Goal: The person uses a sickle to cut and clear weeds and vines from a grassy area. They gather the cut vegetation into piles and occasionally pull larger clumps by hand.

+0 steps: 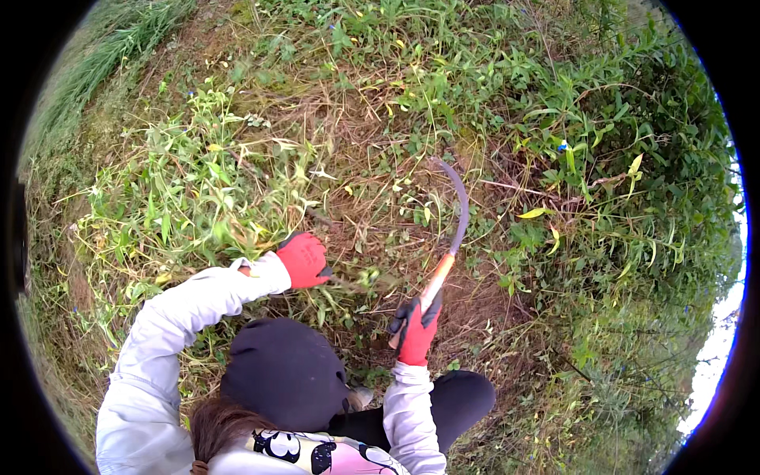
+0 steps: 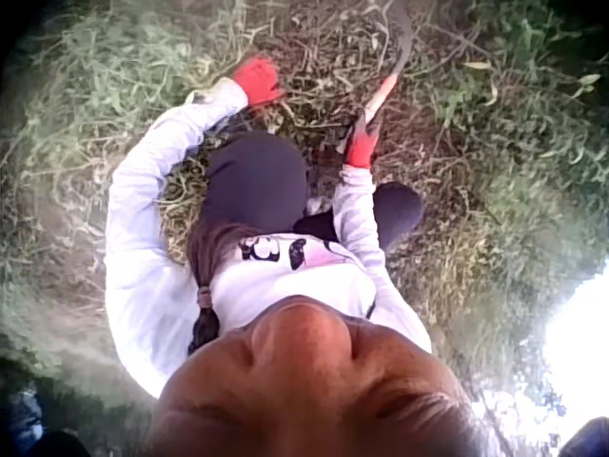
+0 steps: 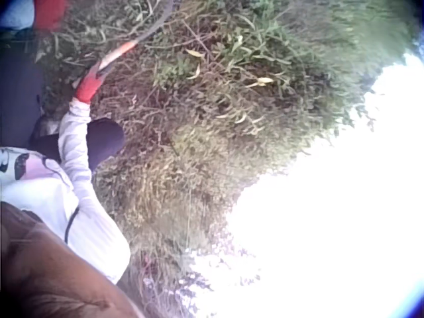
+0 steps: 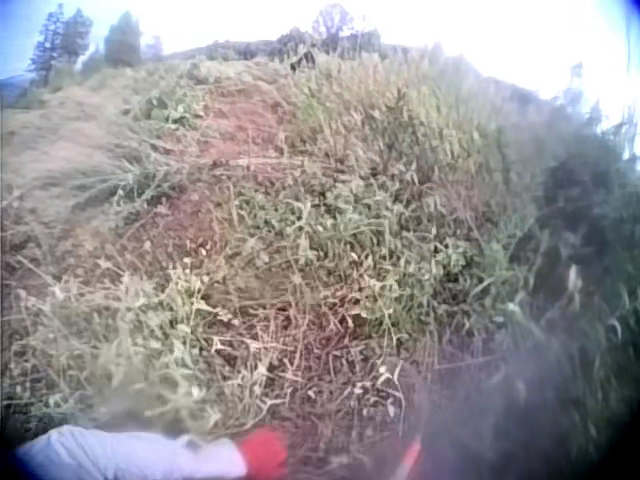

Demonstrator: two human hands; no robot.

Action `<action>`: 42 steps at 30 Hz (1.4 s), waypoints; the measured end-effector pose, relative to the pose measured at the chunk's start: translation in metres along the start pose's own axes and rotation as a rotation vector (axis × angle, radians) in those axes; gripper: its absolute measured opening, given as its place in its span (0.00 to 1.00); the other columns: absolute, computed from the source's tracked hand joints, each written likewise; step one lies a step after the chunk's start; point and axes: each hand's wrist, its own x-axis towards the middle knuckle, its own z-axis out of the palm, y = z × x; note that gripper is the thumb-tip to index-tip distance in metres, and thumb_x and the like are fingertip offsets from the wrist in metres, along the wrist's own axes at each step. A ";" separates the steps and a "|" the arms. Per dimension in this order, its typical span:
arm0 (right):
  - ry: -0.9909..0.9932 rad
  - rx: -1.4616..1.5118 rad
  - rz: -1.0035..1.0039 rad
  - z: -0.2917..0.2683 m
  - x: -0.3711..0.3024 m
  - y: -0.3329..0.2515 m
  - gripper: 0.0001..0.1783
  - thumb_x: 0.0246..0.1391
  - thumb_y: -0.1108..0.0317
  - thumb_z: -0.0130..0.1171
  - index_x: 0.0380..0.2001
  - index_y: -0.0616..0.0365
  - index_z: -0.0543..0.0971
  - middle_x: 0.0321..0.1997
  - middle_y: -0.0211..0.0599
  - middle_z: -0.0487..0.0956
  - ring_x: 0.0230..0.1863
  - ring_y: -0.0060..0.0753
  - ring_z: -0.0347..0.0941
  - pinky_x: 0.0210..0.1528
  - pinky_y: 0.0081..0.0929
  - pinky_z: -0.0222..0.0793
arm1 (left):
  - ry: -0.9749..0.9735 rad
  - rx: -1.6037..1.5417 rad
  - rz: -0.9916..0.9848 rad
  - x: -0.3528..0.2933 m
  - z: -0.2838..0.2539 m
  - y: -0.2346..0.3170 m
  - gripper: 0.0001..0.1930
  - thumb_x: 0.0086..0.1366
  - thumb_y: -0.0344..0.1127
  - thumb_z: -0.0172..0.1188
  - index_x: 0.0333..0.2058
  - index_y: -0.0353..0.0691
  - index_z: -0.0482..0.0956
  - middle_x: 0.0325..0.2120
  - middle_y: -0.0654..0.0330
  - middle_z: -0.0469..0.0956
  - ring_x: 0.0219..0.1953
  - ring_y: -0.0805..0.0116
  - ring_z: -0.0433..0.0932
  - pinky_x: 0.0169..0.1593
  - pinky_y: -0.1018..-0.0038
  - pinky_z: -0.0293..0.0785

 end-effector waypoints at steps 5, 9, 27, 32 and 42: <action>-0.099 -0.231 -0.069 -0.024 -0.010 -0.004 0.36 0.61 0.73 0.51 0.70 0.47 0.52 0.28 0.27 0.71 0.22 0.17 0.67 0.20 0.17 0.64 | -0.048 -0.050 -0.105 -0.018 0.019 0.001 0.29 0.47 0.44 0.69 0.47 0.39 0.73 0.50 0.50 0.68 0.50 0.51 0.67 0.55 0.59 0.67; -0.182 -0.849 -0.277 -0.012 0.014 -0.002 0.37 0.55 0.68 0.60 0.67 0.54 0.59 0.51 0.52 0.77 0.50 0.42 0.78 0.50 0.34 0.71 | 0.084 -0.047 -0.183 -0.027 0.016 0.002 0.52 0.46 0.51 0.71 0.66 0.40 0.55 0.65 0.40 0.52 0.65 0.43 0.56 0.64 0.52 0.57; -0.092 -0.348 0.054 -0.053 -0.102 -0.032 0.35 0.60 0.78 0.48 0.69 0.52 0.53 0.26 0.29 0.71 0.21 0.15 0.65 0.22 0.15 0.61 | -0.183 -0.009 -0.216 0.018 0.021 -0.003 0.38 0.51 0.57 0.65 0.54 0.36 0.71 0.39 0.53 0.78 0.46 0.53 0.74 0.56 0.62 0.64; -0.157 -0.342 0.066 -0.039 -0.048 -0.044 0.35 0.61 0.74 0.49 0.69 0.53 0.52 0.24 0.31 0.71 0.19 0.19 0.65 0.21 0.20 0.64 | -0.290 -0.069 -0.241 -0.025 -0.012 -0.004 0.32 0.52 0.60 0.64 0.47 0.41 0.76 0.35 0.55 0.80 0.41 0.54 0.78 0.49 0.61 0.69; -0.319 -1.023 0.107 -0.067 -0.119 -0.018 0.38 0.54 0.69 0.59 0.67 0.53 0.58 0.31 0.50 0.80 0.31 0.43 0.80 0.34 0.35 0.73 | -0.149 -0.016 -0.156 -0.072 -0.007 -0.018 0.26 0.53 0.56 0.63 0.43 0.42 0.78 0.29 0.57 0.79 0.36 0.57 0.79 0.45 0.62 0.72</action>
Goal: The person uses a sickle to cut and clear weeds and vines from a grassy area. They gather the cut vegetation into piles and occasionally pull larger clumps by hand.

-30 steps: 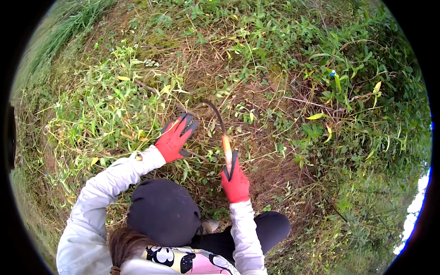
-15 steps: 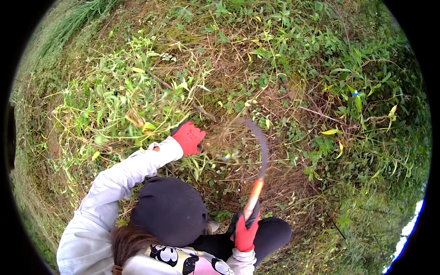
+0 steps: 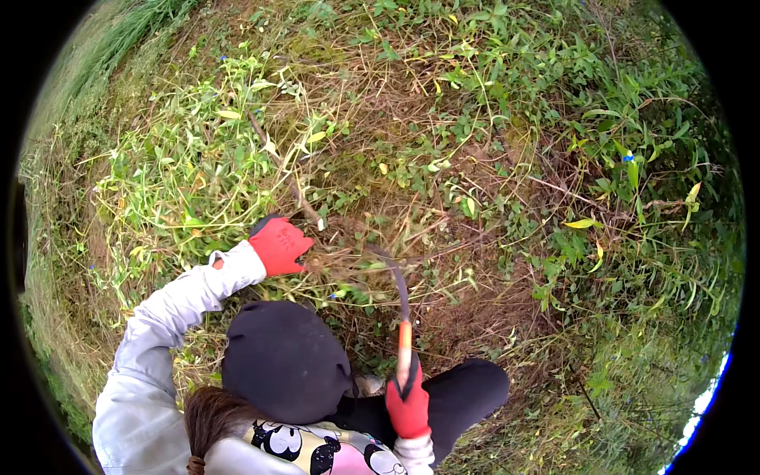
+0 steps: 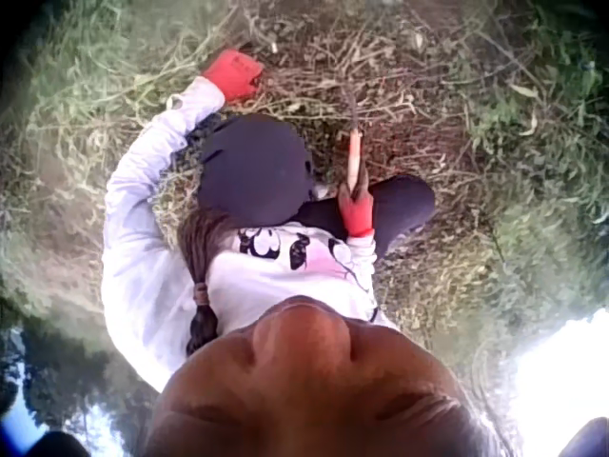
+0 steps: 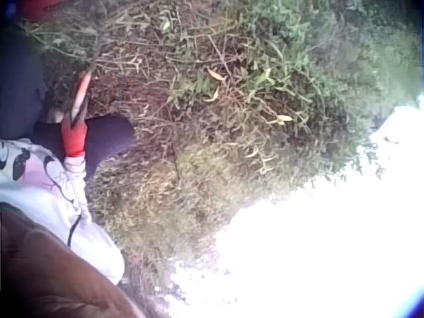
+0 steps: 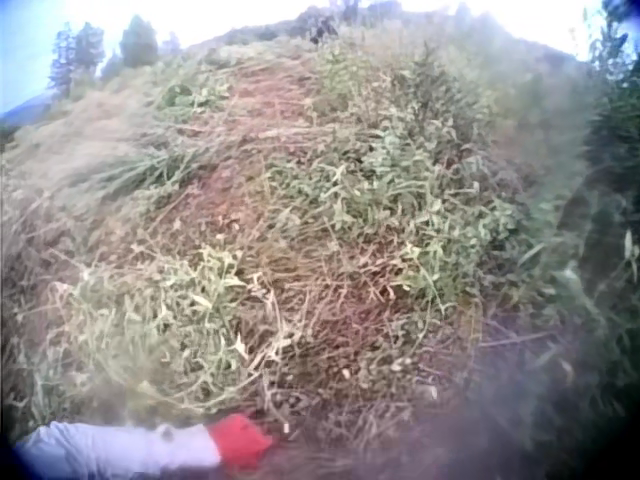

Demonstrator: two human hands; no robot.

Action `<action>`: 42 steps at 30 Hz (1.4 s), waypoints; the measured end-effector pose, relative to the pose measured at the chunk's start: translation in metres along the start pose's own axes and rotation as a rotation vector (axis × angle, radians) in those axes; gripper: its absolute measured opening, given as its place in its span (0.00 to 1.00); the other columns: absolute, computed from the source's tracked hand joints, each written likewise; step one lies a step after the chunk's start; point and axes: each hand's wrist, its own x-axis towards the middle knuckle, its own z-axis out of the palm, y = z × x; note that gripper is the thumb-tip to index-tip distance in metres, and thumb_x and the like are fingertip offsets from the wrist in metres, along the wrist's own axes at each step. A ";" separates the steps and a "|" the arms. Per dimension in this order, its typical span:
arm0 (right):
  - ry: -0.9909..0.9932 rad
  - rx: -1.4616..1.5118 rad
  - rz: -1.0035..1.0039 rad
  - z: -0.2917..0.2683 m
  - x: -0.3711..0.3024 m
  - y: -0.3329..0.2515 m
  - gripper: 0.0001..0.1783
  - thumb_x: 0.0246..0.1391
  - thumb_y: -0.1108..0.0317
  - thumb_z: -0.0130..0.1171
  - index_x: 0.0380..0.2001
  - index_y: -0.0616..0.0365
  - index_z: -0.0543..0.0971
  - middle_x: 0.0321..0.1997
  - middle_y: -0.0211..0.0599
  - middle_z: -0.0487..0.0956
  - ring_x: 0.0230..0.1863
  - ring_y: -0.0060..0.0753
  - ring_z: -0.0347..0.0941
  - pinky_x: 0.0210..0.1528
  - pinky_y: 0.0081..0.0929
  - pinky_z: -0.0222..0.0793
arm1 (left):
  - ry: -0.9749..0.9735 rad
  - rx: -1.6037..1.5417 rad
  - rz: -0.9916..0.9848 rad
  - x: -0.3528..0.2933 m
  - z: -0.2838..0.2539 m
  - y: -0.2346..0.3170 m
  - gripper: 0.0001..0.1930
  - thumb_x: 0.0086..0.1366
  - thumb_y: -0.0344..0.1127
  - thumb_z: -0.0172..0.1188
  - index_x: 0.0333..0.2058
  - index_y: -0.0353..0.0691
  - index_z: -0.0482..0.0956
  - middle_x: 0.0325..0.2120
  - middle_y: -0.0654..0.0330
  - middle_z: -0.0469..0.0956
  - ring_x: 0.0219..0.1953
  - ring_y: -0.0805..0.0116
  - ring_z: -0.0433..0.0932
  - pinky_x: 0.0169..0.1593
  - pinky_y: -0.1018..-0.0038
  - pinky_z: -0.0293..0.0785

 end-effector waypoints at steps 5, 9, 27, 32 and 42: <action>-0.063 0.275 -0.024 -0.029 -0.018 0.006 0.36 0.54 0.74 0.58 0.66 0.58 0.59 0.32 0.37 0.78 0.31 0.19 0.74 0.36 0.24 0.71 | -0.214 -0.023 -0.262 -0.063 -0.016 -0.035 0.25 0.51 0.51 0.65 0.43 0.41 0.78 0.29 0.55 0.80 0.37 0.56 0.79 0.46 0.61 0.72; -0.036 0.517 0.054 -0.012 0.032 0.008 0.35 0.57 0.74 0.55 0.67 0.57 0.58 0.34 0.35 0.77 0.30 0.21 0.72 0.36 0.24 0.71 | -0.020 0.020 -0.528 -0.164 -0.037 -0.070 0.29 0.51 0.53 0.67 0.48 0.41 0.77 0.34 0.53 0.81 0.40 0.52 0.78 0.48 0.60 0.71; -0.062 0.140 -0.336 0.009 0.177 -0.052 0.34 0.59 0.68 0.55 0.68 0.49 0.58 0.43 0.37 0.77 0.36 0.28 0.73 0.38 0.26 0.70 | 0.617 0.413 -0.961 -0.383 -0.118 -0.077 0.25 0.52 0.27 0.59 0.52 0.40 0.75 0.52 0.50 0.74 0.58 0.56 0.71 0.63 0.64 0.63; -0.095 0.004 -0.465 0.019 0.196 -0.041 0.38 0.56 0.61 0.58 0.68 0.49 0.56 0.44 0.55 0.80 0.46 0.56 0.78 0.46 0.39 0.72 | 0.671 -0.285 -0.212 -0.109 -0.149 0.030 0.33 0.47 0.36 0.69 0.54 0.38 0.72 0.56 0.49 0.70 0.61 0.50 0.66 0.65 0.58 0.60; -0.166 0.304 -0.235 -0.008 0.150 -0.010 0.32 0.60 0.74 0.53 0.67 0.51 0.60 0.32 0.25 0.74 0.26 0.14 0.68 0.29 0.16 0.67 | -0.101 -0.027 -0.650 0.038 0.072 0.003 0.47 0.52 0.46 0.65 0.66 0.37 0.53 0.58 0.40 0.65 0.59 0.41 0.66 0.58 0.52 0.64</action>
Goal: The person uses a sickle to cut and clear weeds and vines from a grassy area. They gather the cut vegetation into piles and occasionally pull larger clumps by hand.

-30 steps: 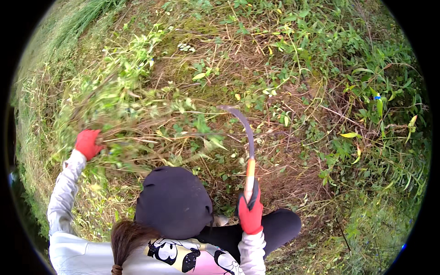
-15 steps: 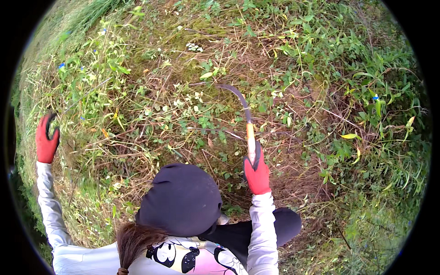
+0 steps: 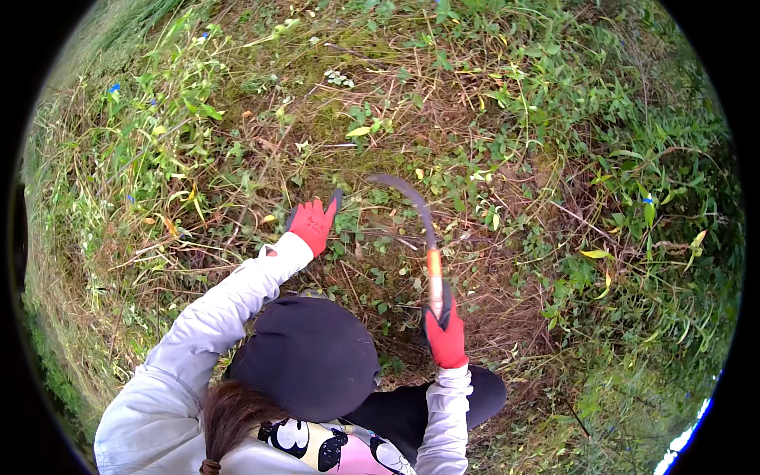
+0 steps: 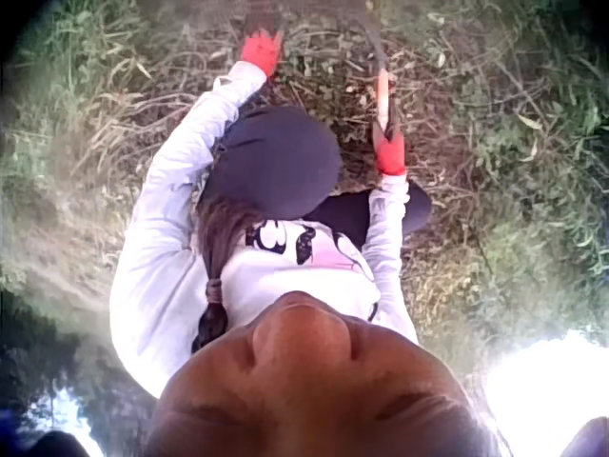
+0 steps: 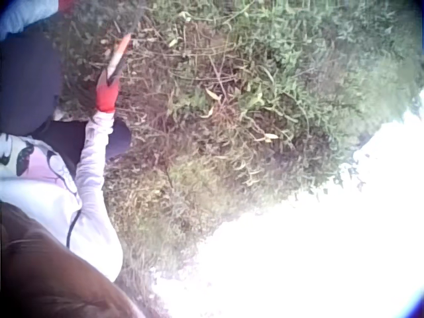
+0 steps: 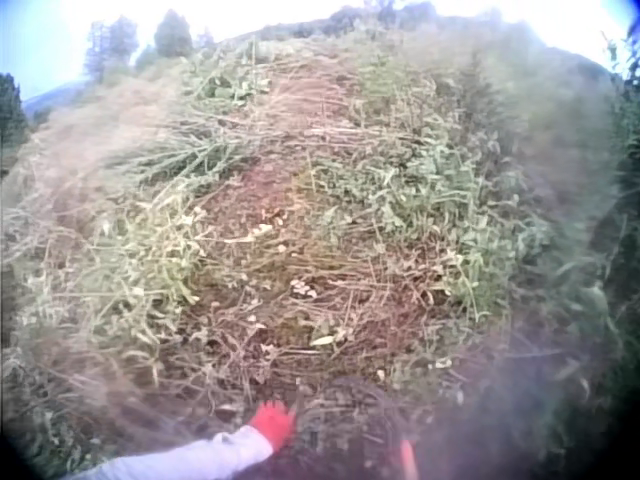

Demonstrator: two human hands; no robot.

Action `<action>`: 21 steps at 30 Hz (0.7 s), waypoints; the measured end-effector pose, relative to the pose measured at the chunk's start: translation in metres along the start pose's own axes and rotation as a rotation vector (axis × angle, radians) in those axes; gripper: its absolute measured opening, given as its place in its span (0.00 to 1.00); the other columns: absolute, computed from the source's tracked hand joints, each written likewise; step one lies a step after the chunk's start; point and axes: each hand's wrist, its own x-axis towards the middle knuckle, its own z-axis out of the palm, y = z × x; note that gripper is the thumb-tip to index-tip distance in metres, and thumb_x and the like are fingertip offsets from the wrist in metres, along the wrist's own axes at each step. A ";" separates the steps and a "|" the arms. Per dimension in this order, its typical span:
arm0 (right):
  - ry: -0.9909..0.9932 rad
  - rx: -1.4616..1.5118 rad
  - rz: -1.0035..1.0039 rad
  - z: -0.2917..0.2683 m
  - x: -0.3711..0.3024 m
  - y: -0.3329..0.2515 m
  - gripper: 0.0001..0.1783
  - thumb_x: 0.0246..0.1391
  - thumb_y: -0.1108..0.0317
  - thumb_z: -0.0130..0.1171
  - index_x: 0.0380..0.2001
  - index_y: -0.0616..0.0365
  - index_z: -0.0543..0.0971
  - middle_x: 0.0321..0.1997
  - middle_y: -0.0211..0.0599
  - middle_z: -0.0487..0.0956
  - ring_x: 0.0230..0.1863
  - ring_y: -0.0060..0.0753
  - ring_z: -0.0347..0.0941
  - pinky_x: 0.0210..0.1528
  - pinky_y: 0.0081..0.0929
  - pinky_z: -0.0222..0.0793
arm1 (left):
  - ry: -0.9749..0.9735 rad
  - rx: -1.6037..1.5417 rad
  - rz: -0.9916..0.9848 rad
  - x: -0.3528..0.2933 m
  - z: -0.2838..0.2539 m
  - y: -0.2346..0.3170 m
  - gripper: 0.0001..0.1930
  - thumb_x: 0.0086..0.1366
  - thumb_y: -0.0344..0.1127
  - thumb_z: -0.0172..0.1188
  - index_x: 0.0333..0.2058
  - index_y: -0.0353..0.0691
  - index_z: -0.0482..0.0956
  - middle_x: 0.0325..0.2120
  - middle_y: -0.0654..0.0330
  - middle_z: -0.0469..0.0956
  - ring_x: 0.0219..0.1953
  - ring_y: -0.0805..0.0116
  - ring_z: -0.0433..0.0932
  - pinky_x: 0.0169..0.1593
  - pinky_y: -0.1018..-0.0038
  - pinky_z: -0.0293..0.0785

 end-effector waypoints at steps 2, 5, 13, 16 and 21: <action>-0.051 0.169 0.099 -0.001 0.006 -0.009 0.35 0.59 0.73 0.55 0.68 0.52 0.57 0.35 0.29 0.79 0.30 0.19 0.73 0.34 0.21 0.70 | -0.009 -0.100 0.059 0.002 0.004 -0.009 0.40 0.53 0.43 0.62 0.62 0.34 0.59 0.48 0.44 0.73 0.50 0.47 0.74 0.51 0.56 0.70; 0.020 -0.239 -0.181 0.023 0.047 -0.010 0.36 0.59 0.67 0.57 0.68 0.52 0.57 0.34 0.42 0.81 0.28 0.31 0.77 0.32 0.31 0.72 | 0.006 -0.123 0.108 0.007 -0.002 -0.013 0.31 0.55 0.44 0.62 0.54 0.33 0.68 0.34 0.53 0.82 0.38 0.54 0.81 0.41 0.62 0.75; -0.076 -0.494 0.070 0.035 -0.107 0.064 0.41 0.52 0.58 0.61 0.67 0.54 0.57 0.29 0.57 0.80 0.30 0.57 0.78 0.33 0.46 0.74 | 0.055 -0.219 0.211 -0.041 -0.010 -0.032 0.27 0.57 0.50 0.60 0.49 0.36 0.70 0.30 0.54 0.80 0.34 0.54 0.80 0.38 0.61 0.74; -0.183 -0.597 0.057 0.008 -0.170 0.060 0.38 0.53 0.62 0.61 0.65 0.58 0.62 0.27 0.50 0.80 0.28 0.44 0.80 0.32 0.36 0.73 | 0.072 -0.242 0.187 -0.074 -0.006 -0.056 0.26 0.55 0.49 0.61 0.48 0.40 0.71 0.30 0.54 0.80 0.34 0.54 0.80 0.39 0.61 0.74; 0.011 -0.140 0.040 0.038 -0.069 -0.025 0.34 0.57 0.70 0.56 0.66 0.56 0.59 0.32 0.40 0.79 0.30 0.29 0.76 0.34 0.28 0.72 | -0.002 -0.153 -0.068 -0.161 0.023 -0.169 0.25 0.50 0.45 0.66 0.47 0.46 0.75 0.31 0.55 0.81 0.36 0.54 0.81 0.41 0.61 0.75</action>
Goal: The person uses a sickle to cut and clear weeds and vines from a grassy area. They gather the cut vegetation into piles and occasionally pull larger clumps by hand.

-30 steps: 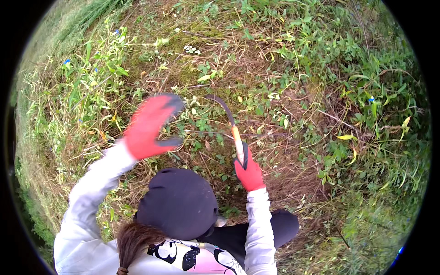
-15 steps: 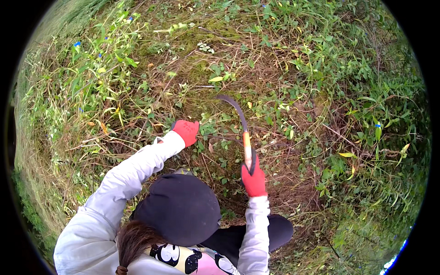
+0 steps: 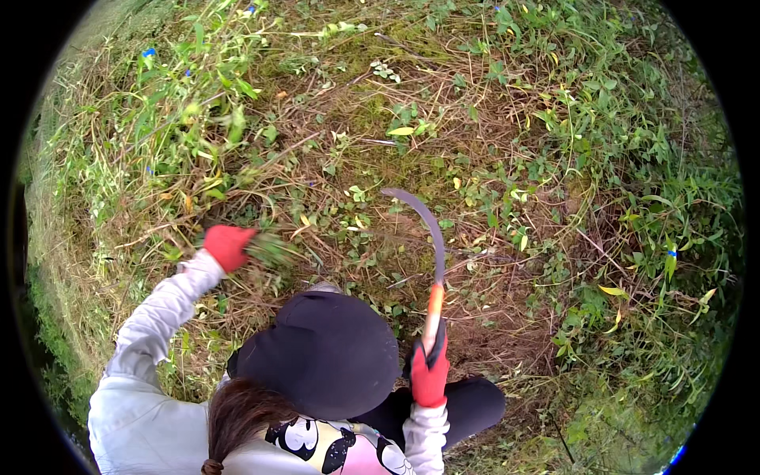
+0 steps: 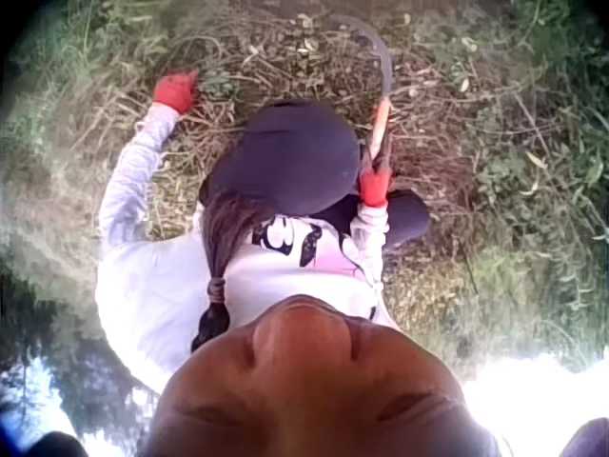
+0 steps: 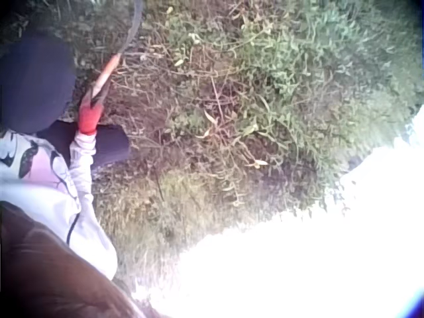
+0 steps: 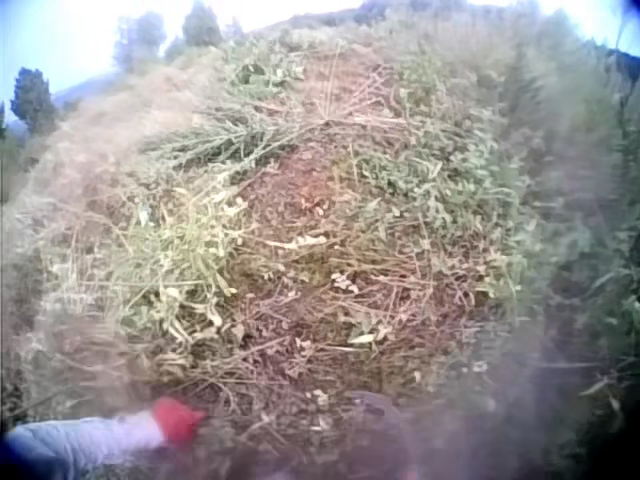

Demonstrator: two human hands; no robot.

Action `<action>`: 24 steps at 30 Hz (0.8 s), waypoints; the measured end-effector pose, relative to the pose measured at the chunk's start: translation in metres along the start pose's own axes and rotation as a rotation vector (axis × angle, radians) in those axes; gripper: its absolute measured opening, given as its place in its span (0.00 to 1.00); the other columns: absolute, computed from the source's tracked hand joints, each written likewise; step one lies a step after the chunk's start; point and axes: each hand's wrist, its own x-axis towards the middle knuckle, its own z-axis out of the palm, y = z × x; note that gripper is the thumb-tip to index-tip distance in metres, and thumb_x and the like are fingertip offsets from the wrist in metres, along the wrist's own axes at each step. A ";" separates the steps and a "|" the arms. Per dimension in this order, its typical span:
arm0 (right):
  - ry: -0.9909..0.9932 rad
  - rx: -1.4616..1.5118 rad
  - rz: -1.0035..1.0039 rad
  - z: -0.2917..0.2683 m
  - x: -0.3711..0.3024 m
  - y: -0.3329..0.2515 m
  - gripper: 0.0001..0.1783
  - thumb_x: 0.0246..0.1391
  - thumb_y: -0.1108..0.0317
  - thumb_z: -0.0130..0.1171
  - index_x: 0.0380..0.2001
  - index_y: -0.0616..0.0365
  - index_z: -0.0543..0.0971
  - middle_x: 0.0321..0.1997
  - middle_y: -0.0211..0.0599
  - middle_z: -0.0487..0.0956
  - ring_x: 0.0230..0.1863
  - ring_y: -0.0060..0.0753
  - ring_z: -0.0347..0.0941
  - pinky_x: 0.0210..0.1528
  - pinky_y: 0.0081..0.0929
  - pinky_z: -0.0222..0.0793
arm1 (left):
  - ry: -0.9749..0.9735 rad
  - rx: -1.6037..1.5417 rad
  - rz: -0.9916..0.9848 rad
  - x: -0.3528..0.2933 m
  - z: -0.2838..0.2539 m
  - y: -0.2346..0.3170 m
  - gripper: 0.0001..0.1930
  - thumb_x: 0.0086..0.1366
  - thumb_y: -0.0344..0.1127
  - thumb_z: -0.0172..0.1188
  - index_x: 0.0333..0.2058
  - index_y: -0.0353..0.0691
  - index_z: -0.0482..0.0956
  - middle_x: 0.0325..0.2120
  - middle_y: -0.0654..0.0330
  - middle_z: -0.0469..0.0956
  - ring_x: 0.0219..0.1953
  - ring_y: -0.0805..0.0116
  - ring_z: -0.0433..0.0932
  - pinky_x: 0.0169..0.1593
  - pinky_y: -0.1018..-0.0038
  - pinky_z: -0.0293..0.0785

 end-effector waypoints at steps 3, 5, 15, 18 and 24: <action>-0.036 -0.038 -0.091 0.021 0.045 -0.001 0.35 0.58 0.70 0.55 0.67 0.55 0.58 0.37 0.45 0.80 0.34 0.31 0.78 0.39 0.31 0.73 | 0.139 0.168 0.024 -0.053 0.018 -0.093 0.30 0.48 0.44 0.67 0.53 0.49 0.74 0.36 0.54 0.80 0.39 0.53 0.80 0.41 0.60 0.75; -0.067 -0.111 -0.129 0.028 0.058 -0.001 0.35 0.58 0.68 0.56 0.68 0.54 0.58 0.37 0.46 0.80 0.35 0.32 0.78 0.40 0.31 0.73 | 0.061 0.254 -0.112 -0.067 0.027 -0.144 0.30 0.49 0.44 0.66 0.53 0.49 0.74 0.37 0.53 0.80 0.39 0.53 0.80 0.41 0.60 0.76; -0.136 -0.082 -0.109 0.066 0.092 0.005 0.38 0.57 0.62 0.58 0.69 0.50 0.56 0.37 0.49 0.81 0.37 0.40 0.80 0.40 0.34 0.73 | -0.040 0.325 -0.945 -0.230 -0.018 -0.377 0.39 0.42 0.45 0.75 0.56 0.47 0.72 0.60 0.51 0.66 0.60 0.54 0.67 0.58 0.65 0.70; -0.054 -0.127 -0.051 0.068 0.094 0.004 0.39 0.57 0.60 0.58 0.69 0.49 0.55 0.37 0.50 0.81 0.38 0.42 0.81 0.40 0.35 0.73 | 0.463 0.259 -0.615 -0.123 -0.069 -0.230 0.40 0.40 0.43 0.74 0.56 0.45 0.72 0.58 0.50 0.66 0.60 0.51 0.67 0.59 0.60 0.68; -0.276 -0.330 -0.088 0.097 0.089 0.045 0.43 0.55 0.54 0.59 0.70 0.49 0.52 0.34 0.55 0.80 0.34 0.59 0.78 0.36 0.47 0.72 | 0.588 -0.154 0.355 -0.019 -0.088 0.066 0.41 0.37 0.39 0.74 0.54 0.42 0.71 0.56 0.47 0.67 0.60 0.46 0.65 0.61 0.51 0.62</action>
